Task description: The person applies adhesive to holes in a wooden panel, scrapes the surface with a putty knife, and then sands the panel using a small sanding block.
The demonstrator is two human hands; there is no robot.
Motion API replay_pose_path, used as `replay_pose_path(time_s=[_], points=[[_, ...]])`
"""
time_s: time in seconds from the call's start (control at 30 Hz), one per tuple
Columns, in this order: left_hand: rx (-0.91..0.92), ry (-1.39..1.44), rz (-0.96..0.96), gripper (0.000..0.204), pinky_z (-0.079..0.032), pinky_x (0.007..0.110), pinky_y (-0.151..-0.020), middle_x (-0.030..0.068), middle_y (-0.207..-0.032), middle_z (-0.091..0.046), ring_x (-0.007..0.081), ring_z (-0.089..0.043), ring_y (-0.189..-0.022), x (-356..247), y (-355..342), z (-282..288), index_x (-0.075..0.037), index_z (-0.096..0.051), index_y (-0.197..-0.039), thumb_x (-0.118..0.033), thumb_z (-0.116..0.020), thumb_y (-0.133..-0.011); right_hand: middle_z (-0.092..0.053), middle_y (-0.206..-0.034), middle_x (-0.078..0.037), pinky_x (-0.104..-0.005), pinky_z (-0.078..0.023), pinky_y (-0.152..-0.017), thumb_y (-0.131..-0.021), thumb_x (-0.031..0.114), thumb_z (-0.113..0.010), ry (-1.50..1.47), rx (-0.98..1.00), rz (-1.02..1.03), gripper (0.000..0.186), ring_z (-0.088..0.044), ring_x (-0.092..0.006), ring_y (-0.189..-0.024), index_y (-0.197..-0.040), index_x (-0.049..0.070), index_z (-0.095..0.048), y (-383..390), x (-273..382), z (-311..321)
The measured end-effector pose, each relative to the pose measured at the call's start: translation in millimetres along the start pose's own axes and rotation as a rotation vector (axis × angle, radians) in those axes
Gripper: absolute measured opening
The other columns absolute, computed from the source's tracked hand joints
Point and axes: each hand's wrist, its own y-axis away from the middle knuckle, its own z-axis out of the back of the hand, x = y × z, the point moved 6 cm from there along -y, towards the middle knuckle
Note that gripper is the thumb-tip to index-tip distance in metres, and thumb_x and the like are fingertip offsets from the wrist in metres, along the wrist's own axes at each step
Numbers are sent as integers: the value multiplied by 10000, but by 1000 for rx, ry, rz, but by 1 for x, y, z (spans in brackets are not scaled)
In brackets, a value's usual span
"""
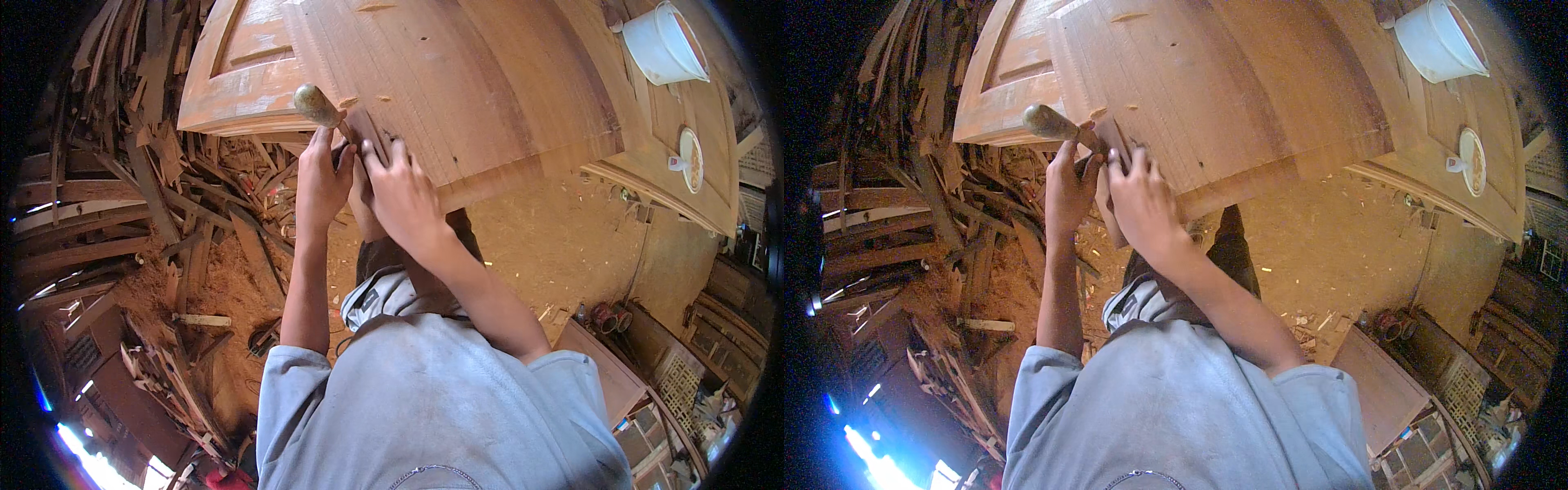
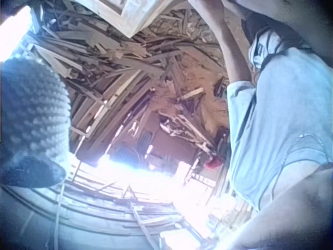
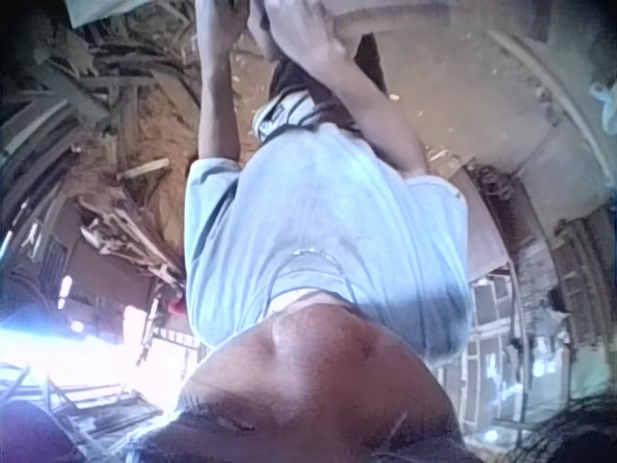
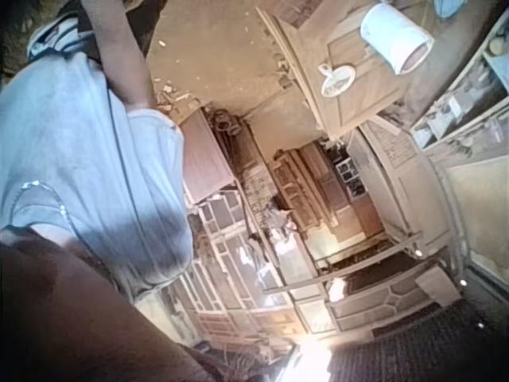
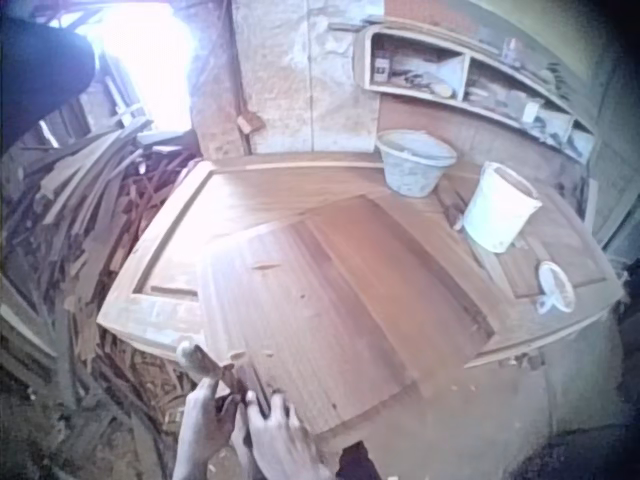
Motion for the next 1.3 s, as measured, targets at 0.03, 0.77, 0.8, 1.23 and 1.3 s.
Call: replay_pose_path(time_s=[0.03, 0.77, 0.8, 1.23, 1.3], points=[[-18, -36, -21, 435, -500, 432, -874, 268, -1143, -640, 412, -628, -1068, -2, 2, 2, 24, -530, -1287, 11, -622, -862, -540, -1077, -248, -450, -560, -794, -862, 3, -540, -4, 26, 1, 466, -625, -400, -975, -1329, 1, -539, 11, 0, 0], [-22, 11, 49, 430, -508, 401, -866, 252, -1117, -660, 374, -659, -1044, -7, 3, 4, 9, -558, -1275, 34, -637, -853, -539, -1116, -281, -455, -547, -846, -838, -6, -551, 4, 15, 39, 528, -618, -418, -983, -1365, 7, -508, 11, 0, -2], [-25, -14, 13, 432, -511, 397, -863, 250, -1124, -659, 362, -664, -1040, -8, 3, 5, 9, -555, -1279, 34, -636, -855, -540, -1112, -280, -455, -546, -850, -838, -6, -552, -3, 11, 37, 538, -620, -419, -977, -1373, 12, -503, 7, 0, -2], [-11, 1, -33, 451, -542, 347, -738, 216, -1016, -674, 166, -673, -839, 2, 1, 2, -11, -529, -1322, 26, -636, -885, -563, -1073, -280, -478, -535, -845, -859, 222, -685, -181, -78, -45, 504, -638, -443, -914, -1335, 91, -581, -29, -39, 37], [-34, -13, -59, 442, -541, 352, -731, 221, -1017, -671, 166, -673, -825, 4, 3, 1, -9, -532, -1314, 27, -636, -886, -559, -1057, -271, -477, -537, -826, -861, 212, -681, -135, -44, -46, 499, -640, -436, -908, -1333, 81, -580, -19, -29, 32]])
